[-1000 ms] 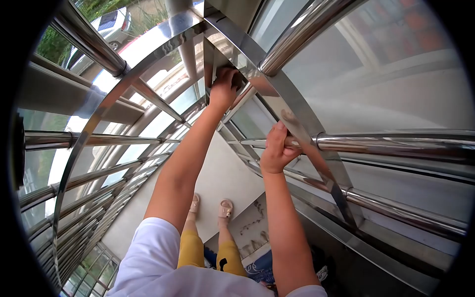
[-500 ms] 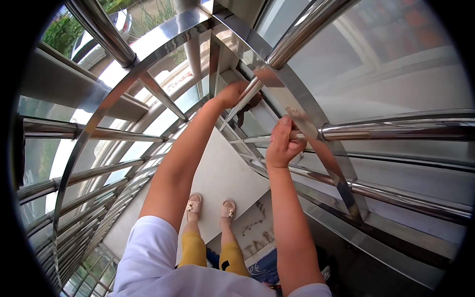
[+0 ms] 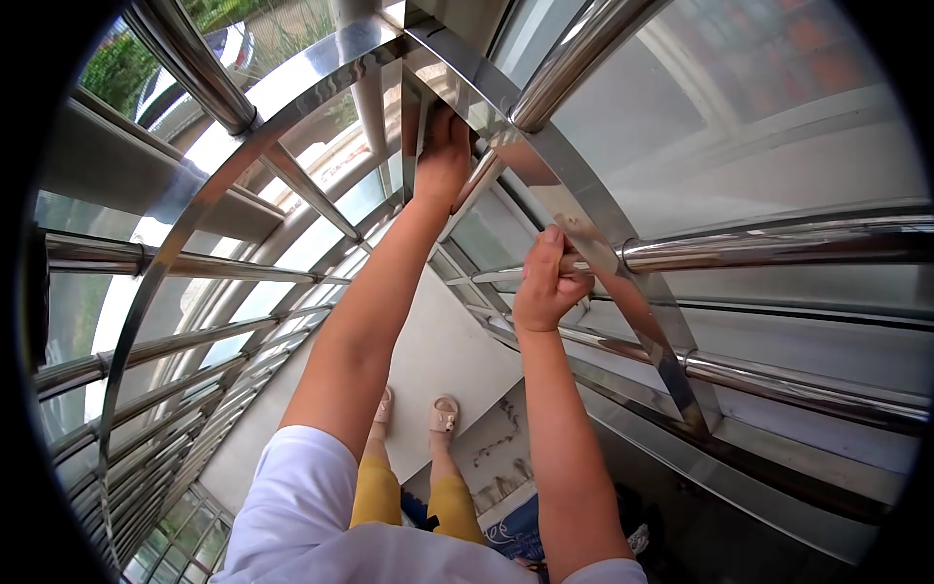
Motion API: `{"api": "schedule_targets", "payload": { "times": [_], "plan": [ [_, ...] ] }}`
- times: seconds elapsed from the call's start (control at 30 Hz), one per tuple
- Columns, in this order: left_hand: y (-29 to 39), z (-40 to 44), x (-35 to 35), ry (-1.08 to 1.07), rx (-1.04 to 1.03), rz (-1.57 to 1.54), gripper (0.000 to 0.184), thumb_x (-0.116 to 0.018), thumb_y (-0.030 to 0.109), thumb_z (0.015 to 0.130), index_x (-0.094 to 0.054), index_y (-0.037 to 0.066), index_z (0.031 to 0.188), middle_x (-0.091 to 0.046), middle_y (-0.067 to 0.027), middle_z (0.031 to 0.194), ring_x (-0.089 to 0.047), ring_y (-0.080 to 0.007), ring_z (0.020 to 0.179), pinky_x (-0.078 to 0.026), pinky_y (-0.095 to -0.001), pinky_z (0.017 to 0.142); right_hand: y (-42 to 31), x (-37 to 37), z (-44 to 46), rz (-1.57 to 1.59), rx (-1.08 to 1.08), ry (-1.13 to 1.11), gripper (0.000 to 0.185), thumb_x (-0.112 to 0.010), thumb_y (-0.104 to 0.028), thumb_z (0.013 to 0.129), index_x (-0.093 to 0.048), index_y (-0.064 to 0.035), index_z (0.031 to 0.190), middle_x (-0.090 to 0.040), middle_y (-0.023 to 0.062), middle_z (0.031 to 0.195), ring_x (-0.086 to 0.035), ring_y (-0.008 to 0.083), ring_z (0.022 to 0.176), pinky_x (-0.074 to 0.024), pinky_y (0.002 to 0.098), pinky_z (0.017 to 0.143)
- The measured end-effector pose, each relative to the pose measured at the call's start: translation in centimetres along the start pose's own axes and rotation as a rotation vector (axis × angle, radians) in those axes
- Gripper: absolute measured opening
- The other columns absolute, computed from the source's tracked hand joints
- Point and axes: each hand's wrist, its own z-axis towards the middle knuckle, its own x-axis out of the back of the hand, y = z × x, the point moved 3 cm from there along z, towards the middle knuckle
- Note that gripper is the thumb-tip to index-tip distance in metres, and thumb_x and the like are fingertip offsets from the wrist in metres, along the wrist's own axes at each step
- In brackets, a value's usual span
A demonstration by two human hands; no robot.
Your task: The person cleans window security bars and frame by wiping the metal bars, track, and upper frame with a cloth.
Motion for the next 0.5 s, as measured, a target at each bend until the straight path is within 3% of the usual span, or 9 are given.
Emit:
{"api": "schedule_targets", "payload": {
  "times": [0.07,0.13,0.27,0.33,0.43,0.47,0.5],
  "plan": [
    [-0.2,-0.4,0.0,-0.019,0.034,-0.02,0.028,-0.056,0.006,0.08,-0.054,0.01,0.107,-0.049,-0.0083,0.119,-0.06,-0.0301,0.093,-0.054,-0.0414,0.069,0.1,0.1,0.0,0.003,0.006,-0.012,0.029,-0.052,-0.018,0.094,-0.04,-0.007,0.07,-0.04,-0.0001,0.053,-0.037,0.0076,0.044,-0.0312,0.0236,0.042],
    [-0.8,-0.8,-0.3,-0.334,0.27,-0.08,0.026,-0.057,0.008,0.08,-0.053,0.009,0.105,-0.048,-0.0107,0.119,-0.058,-0.0319,0.097,-0.054,-0.0437,0.07,0.1,0.1,0.0,0.011,0.019,-0.026,0.029,-0.052,-0.018,0.094,-0.039,-0.0072,0.07,-0.04,0.0,0.054,-0.037,0.0076,0.044,-0.0312,0.0235,0.042],
    [-2.2,-1.7,-0.7,-0.367,0.29,-0.107,0.032,-0.061,0.01,0.078,-0.053,0.008,0.109,-0.05,-0.0133,0.12,-0.058,-0.0351,0.098,-0.053,-0.0433,0.077,-0.3,0.1,0.0,0.002,0.008,-0.016,0.034,-0.051,-0.017,0.094,-0.041,-0.0064,0.064,-0.041,-0.001,0.051,-0.036,0.0065,0.043,-0.029,0.0233,0.041],
    [-4.1,-2.0,-1.2,-0.459,0.42,-0.316,0.043,-0.065,0.012,0.077,-0.051,0.007,0.118,-0.052,-0.0177,0.119,-0.06,-0.0377,0.096,-0.049,-0.0432,0.085,-0.6,-0.3,0.2,0.007,0.031,-0.017,0.038,-0.049,-0.015,0.095,-0.042,-0.0054,0.059,-0.041,-0.002,0.048,-0.035,0.0052,0.041,-0.0267,0.0231,0.039],
    [-1.3,0.4,0.5,-0.309,0.473,-0.541,0.042,-0.069,0.012,0.074,-0.054,0.006,0.113,-0.059,-0.0208,0.108,-0.057,-0.0401,0.1,-0.046,-0.0427,0.087,-0.6,-0.4,0.0,0.012,-0.011,0.059,0.039,-0.05,-0.016,0.095,-0.043,-0.0054,0.058,-0.041,-0.0021,0.048,-0.036,0.0053,0.041,-0.0268,0.0232,0.039],
    [-0.3,1.2,1.4,-0.145,0.422,-0.578,0.038,-0.068,0.01,0.075,-0.055,0.004,0.11,-0.06,-0.0224,0.101,-0.056,-0.0403,0.099,-0.046,-0.043,0.085,-0.6,-0.4,0.0,0.004,-0.003,0.059,0.039,-0.05,-0.016,0.095,-0.043,-0.0054,0.058,-0.042,-0.0022,0.048,-0.036,0.0053,0.041,-0.0268,0.0231,0.039],
    [0.7,2.1,2.6,-0.105,0.342,-0.581,0.036,-0.066,0.006,0.075,-0.055,0.004,0.109,-0.058,-0.0192,0.111,-0.057,-0.0402,0.098,-0.047,-0.0445,0.083,-0.5,-0.3,0.0,-0.006,0.004,0.06,0.039,-0.05,-0.017,0.095,-0.043,-0.0054,0.058,-0.042,-0.0023,0.048,-0.036,0.0053,0.041,-0.0268,0.0231,0.04]
  ]
}}
